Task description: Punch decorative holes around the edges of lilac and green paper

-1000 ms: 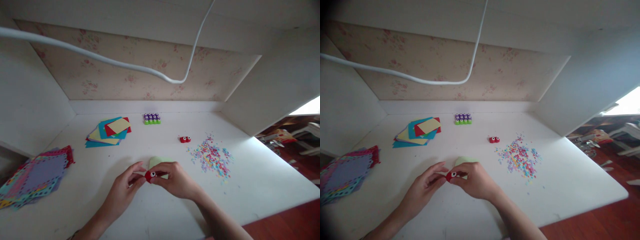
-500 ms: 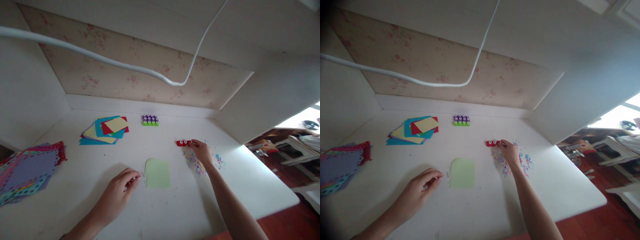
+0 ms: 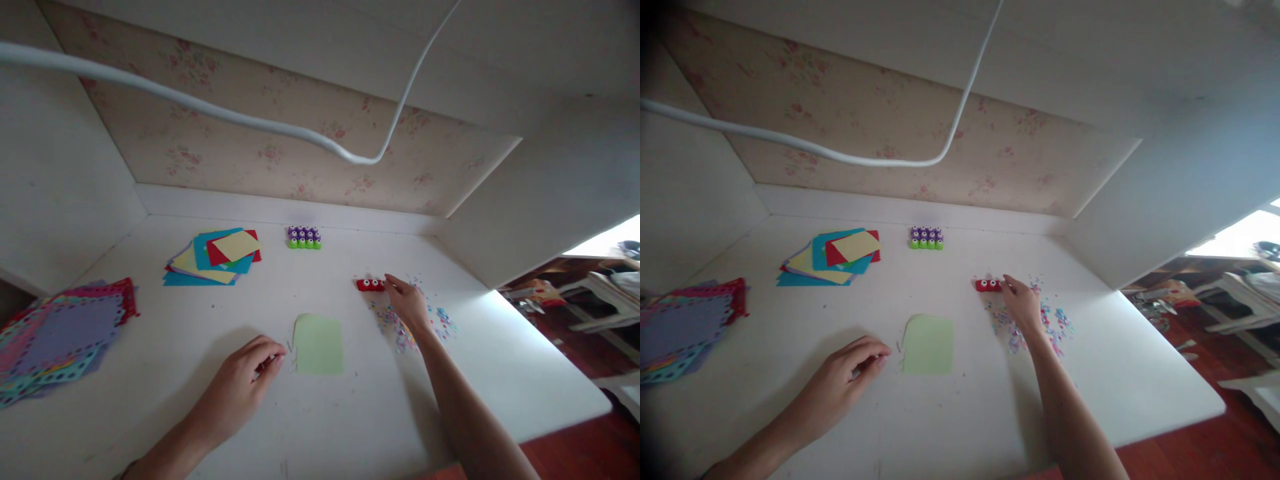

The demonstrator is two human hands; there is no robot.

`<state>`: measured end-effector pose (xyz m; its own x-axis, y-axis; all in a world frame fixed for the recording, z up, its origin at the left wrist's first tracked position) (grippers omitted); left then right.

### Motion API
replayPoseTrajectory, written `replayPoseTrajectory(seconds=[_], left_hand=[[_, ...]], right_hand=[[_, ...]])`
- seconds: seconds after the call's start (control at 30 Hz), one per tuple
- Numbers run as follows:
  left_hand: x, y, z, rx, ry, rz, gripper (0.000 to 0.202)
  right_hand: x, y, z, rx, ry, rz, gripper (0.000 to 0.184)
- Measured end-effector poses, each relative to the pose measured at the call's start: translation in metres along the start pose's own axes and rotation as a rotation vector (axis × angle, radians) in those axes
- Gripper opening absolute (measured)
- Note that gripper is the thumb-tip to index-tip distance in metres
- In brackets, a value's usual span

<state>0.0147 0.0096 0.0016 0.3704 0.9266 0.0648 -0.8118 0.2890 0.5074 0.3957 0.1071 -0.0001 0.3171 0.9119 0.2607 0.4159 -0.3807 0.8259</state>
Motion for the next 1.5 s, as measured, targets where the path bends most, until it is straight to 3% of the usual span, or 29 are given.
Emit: replayPoseTrajectory(seconds=[0.13,0.2,0.4,0.57,0.7,0.8,0.9,1.03,1.13,1.3,1.4,1.5], left_hand=[[0.001,0.000,0.002,-0.002,0.005,-0.010,0.020],[0.000,-0.001,0.003,0.003,-0.003,-0.010,0.020],[0.000,0.001,0.005,0.024,-0.064,0.025,0.019],[0.002,0.013,0.001,0.028,-0.064,0.098,0.018],[0.003,0.020,-0.002,0.093,-0.077,0.122,0.019],[0.005,0.018,-0.003,0.140,-0.085,0.113,0.019],[0.006,0.016,-0.003,0.126,-0.087,0.144,0.019],[0.006,0.014,-0.004,0.121,-0.080,0.210,0.023],[0.006,0.008,-0.009,0.163,-0.093,0.204,0.033],[0.009,-0.002,-0.020,0.296,-0.116,0.182,0.047],[0.014,-0.005,-0.020,0.343,-0.154,0.161,0.035],[0.020,-0.006,-0.019,0.346,-0.173,0.139,0.027]], right_hand=[[0.007,0.002,-0.029,-0.009,0.131,0.079,0.042],[0.015,-0.007,-0.055,-0.011,0.242,0.036,0.041],[0.052,-0.072,-0.133,-0.015,0.383,-0.198,0.038],[0.074,-0.106,-0.166,-0.026,0.388,-0.248,0.033],[0.075,-0.105,-0.167,-0.006,0.361,-0.237,0.023],[0.057,-0.092,-0.163,0.036,0.362,-0.220,0.024],[0.015,-0.076,-0.163,0.126,0.407,-0.270,0.024],[-0.065,-0.061,-0.173,0.486,0.644,-0.591,0.021],[-0.105,-0.052,-0.180,0.482,0.766,-0.661,0.027],[-0.106,-0.034,-0.167,0.438,0.726,-0.524,0.040],[-0.097,-0.029,-0.139,0.257,0.653,-0.401,0.042],[-0.097,-0.034,-0.112,0.121,0.644,-0.391,0.042]])
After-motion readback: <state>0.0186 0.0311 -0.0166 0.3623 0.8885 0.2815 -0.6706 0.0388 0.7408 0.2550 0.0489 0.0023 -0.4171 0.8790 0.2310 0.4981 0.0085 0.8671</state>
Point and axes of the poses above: each hand's wrist, its own x-axis towards the middle knuckle, its own y-axis out of the back of the hand, z = x × y, the point moved 3 cm from there along x, towards the middle knuckle, and after that the axes turned 2 degrees about y, right-handed, at the moved point
